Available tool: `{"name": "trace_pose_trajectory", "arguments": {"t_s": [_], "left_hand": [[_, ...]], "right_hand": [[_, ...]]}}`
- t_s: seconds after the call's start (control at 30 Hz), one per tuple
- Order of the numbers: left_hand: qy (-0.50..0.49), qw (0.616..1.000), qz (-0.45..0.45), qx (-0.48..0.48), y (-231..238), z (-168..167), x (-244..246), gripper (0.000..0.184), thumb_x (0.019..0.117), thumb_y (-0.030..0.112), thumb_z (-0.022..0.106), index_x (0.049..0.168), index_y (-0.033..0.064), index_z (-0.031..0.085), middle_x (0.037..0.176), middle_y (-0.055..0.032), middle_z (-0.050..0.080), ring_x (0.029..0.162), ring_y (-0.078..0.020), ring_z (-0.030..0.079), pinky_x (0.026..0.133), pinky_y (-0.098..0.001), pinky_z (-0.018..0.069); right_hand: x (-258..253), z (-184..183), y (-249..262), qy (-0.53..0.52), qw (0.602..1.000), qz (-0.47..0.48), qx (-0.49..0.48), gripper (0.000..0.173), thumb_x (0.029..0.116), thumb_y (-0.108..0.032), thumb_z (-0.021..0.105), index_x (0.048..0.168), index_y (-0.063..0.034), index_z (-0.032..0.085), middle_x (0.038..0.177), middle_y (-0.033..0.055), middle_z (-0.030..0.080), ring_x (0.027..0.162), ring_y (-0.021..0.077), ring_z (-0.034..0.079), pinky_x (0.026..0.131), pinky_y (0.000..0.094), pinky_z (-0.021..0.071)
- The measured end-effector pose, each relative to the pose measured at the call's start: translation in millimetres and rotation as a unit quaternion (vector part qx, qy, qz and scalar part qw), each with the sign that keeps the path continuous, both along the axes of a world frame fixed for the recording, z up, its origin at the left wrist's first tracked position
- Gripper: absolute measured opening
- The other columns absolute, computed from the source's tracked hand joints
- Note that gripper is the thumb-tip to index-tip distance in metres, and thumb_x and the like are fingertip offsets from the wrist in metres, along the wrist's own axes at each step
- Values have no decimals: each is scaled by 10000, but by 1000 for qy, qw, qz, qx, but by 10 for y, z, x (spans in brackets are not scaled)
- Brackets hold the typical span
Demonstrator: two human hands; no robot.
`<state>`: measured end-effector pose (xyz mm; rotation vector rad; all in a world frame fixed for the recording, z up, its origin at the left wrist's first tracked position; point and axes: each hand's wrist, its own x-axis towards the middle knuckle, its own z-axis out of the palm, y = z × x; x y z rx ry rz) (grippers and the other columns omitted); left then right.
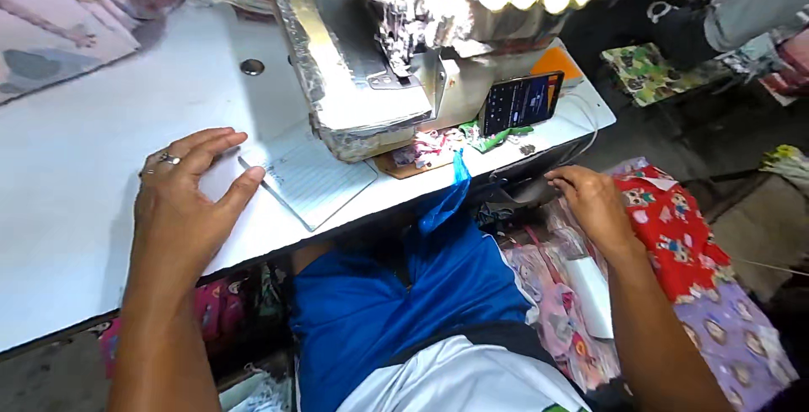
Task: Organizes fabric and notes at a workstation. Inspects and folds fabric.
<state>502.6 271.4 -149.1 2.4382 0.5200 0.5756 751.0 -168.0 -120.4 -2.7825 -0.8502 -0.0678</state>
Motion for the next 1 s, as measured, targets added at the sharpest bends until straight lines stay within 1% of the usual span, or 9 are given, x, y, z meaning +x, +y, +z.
{"name": "trace_pose_trajectory", "arguments": {"t_s": [0.17, 0.27, 0.4, 0.53, 0.7, 0.77, 0.87, 0.93, 1.0], "left_hand": [[20, 1000, 4, 18, -16, 1, 5, 616, 994, 528, 515, 1390, 65, 602, 1501, -112, 534, 1433, -388, 409, 1152, -610, 285], [19, 1000, -5, 22, -72, 34, 24, 612, 999, 496, 518, 1444, 79, 559, 1521, -108, 521, 1442, -389, 411, 1142, -636, 289], [22, 998, -29, 52, -80, 12, 30, 593, 996, 511, 511, 1421, 109, 609, 1520, -80, 540, 1458, -395, 402, 1155, -643, 267], [7, 997, -34, 71, -34, -46, 48, 496, 962, 564, 540, 1176, 178, 766, 1377, -72, 645, 1364, -364, 499, 1111, -613, 321], [-16, 998, -31, 50, -44, -50, 62, 423, 858, 537, 695, 900, 119, 741, 1136, -115, 684, 1096, -345, 590, 950, -558, 400], [-13, 998, -42, 53, -41, -64, 64, 439, 844, 553, 699, 842, 114, 718, 1060, -109, 675, 1022, -318, 598, 924, -539, 403], [-7, 998, -50, 47, -55, -56, 57, 438, 841, 545, 716, 834, 107, 726, 986, -103, 666, 991, -297, 611, 983, -532, 384], [0, 998, -43, 52, -61, -48, 61, 439, 834, 551, 726, 841, 112, 735, 979, -102, 667, 989, -298, 610, 974, -525, 388], [5, 998, -31, 53, -69, -45, 66, 437, 830, 549, 735, 850, 112, 735, 965, -106, 661, 992, -308, 602, 973, -525, 379]], "right_hand": [[185, -335, 114, -18, 994, 80, -73, 237, 933, 124, 593, 1100, 32, 734, 1094, 243, 707, 1050, 448, 677, 883, 615, 534], [307, -489, 179, -42, 982, 128, -134, 155, 843, 184, 634, 926, 84, 719, 928, 284, 688, 978, 491, 664, 889, 621, 514], [374, -559, 262, -18, 969, 112, -219, 72, 873, 149, 623, 882, 130, 692, 911, 339, 679, 989, 553, 645, 924, 674, 468], [290, -402, 238, -40, 973, 100, -207, 87, 856, 174, 602, 894, 171, 680, 1025, 423, 630, 1073, 634, 581, 899, 740, 450], [268, 167, -164, 2, 993, 65, -94, 174, 889, 111, 665, 1057, 103, 710, 1090, 429, 599, 1074, 663, 545, 894, 801, 410], [237, 283, -285, 7, 996, 85, -2, 217, 930, 3, 646, 1117, 112, 666, 1070, 378, 599, 994, 524, 593, 880, 660, 471], [20, 247, -92, 50, 971, 119, 200, 303, 970, -197, 664, 1093, 60, 563, 978, 42, 587, 843, -5, 557, 762, 150, 489], [-193, 211, 222, 121, 925, 173, 315, 194, 953, -165, 672, 1068, -68, 550, 974, -113, 615, 851, -85, 593, 773, 100, 511], [-413, 163, 568, 196, 883, 234, 356, 125, 999, -224, 645, 1107, -229, 583, 1025, -180, 665, 870, -52, 643, 771, 144, 554]]}}
